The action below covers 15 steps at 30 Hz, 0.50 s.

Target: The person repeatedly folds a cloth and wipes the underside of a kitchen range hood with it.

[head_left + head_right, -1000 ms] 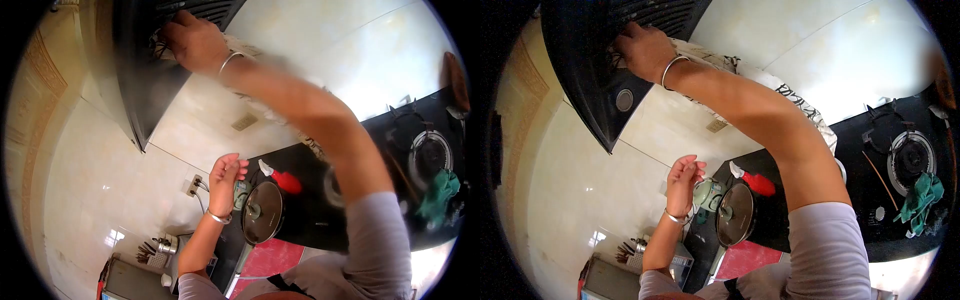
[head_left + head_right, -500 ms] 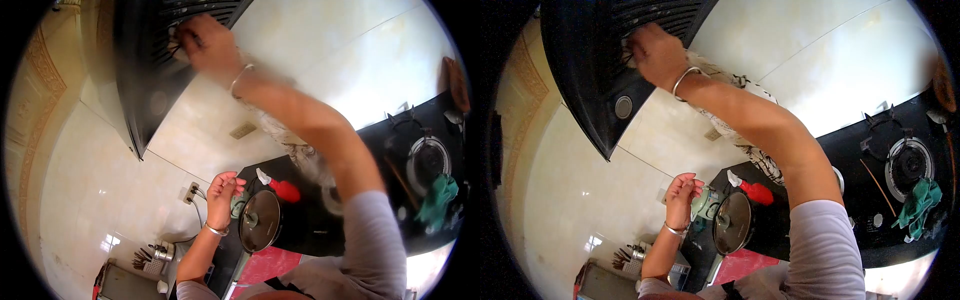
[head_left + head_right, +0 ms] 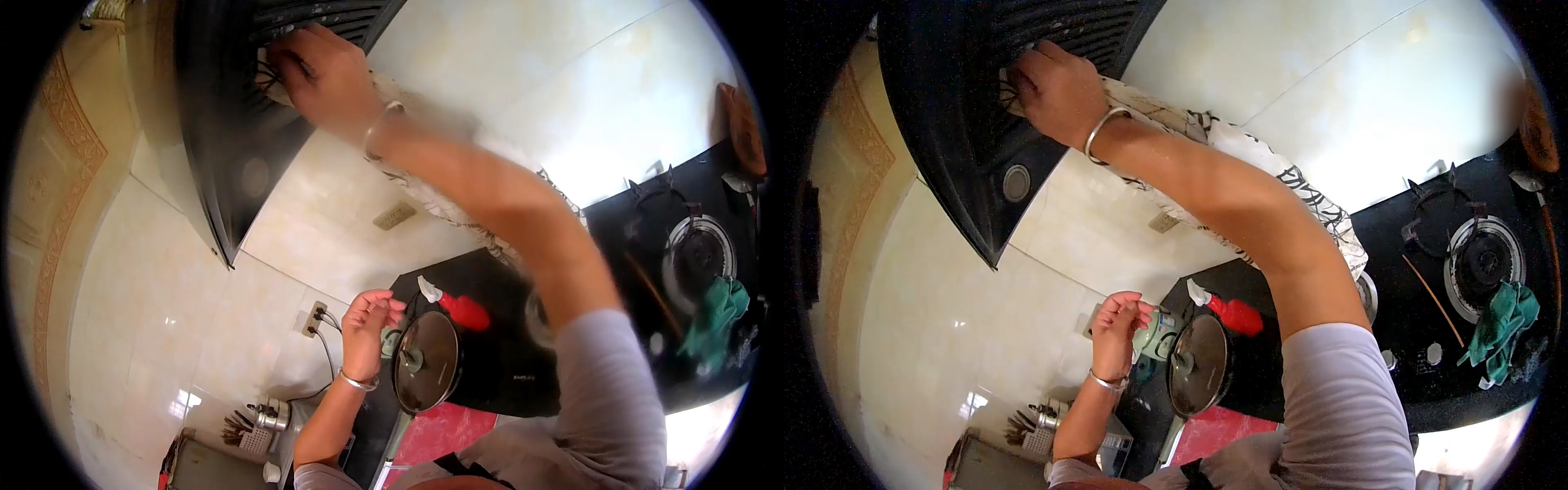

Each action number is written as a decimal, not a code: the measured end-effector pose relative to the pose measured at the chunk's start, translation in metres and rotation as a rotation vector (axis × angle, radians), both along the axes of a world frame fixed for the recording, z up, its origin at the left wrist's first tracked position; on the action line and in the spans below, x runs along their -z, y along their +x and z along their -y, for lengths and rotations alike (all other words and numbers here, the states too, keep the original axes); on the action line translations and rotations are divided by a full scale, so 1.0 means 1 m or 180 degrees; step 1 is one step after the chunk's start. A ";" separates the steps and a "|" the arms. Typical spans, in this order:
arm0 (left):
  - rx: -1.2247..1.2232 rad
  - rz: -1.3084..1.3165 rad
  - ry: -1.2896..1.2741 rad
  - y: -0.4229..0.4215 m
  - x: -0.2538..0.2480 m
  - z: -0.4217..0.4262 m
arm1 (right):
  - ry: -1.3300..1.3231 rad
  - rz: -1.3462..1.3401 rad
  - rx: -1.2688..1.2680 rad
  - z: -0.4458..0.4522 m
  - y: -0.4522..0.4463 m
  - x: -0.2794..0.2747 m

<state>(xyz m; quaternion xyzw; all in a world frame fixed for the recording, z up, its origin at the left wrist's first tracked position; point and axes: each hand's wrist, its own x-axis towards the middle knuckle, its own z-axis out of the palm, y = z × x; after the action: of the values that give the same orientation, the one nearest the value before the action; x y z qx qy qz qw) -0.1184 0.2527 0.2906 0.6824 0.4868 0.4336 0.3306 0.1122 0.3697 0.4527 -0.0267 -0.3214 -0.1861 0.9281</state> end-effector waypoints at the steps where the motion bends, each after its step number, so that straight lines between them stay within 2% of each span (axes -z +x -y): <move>1: -0.0012 0.0014 0.0010 0.000 -0.001 0.001 | -0.0012 0.0032 0.0026 0.001 0.000 -0.002; 6: -0.0046 -0.0030 -0.0012 0.001 -0.002 0.006 | 0.0030 0.0052 -0.0018 -0.003 0.003 -0.012; 9: -0.0002 -0.0043 -0.0029 0.001 -0.001 0.005 | -0.0303 -0.0009 -0.0369 -0.003 0.004 -0.014; 15: 0.0019 -0.0002 -0.0011 0.001 -0.001 0.008 | -0.0184 0.0120 0.0002 0.004 -0.002 -0.011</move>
<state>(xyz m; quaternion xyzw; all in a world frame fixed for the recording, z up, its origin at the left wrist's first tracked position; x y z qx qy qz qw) -0.1177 0.2451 0.2913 0.6834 0.4856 0.4316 0.3329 0.1099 0.3662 0.4642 -0.0501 -0.3440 -0.1775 0.9207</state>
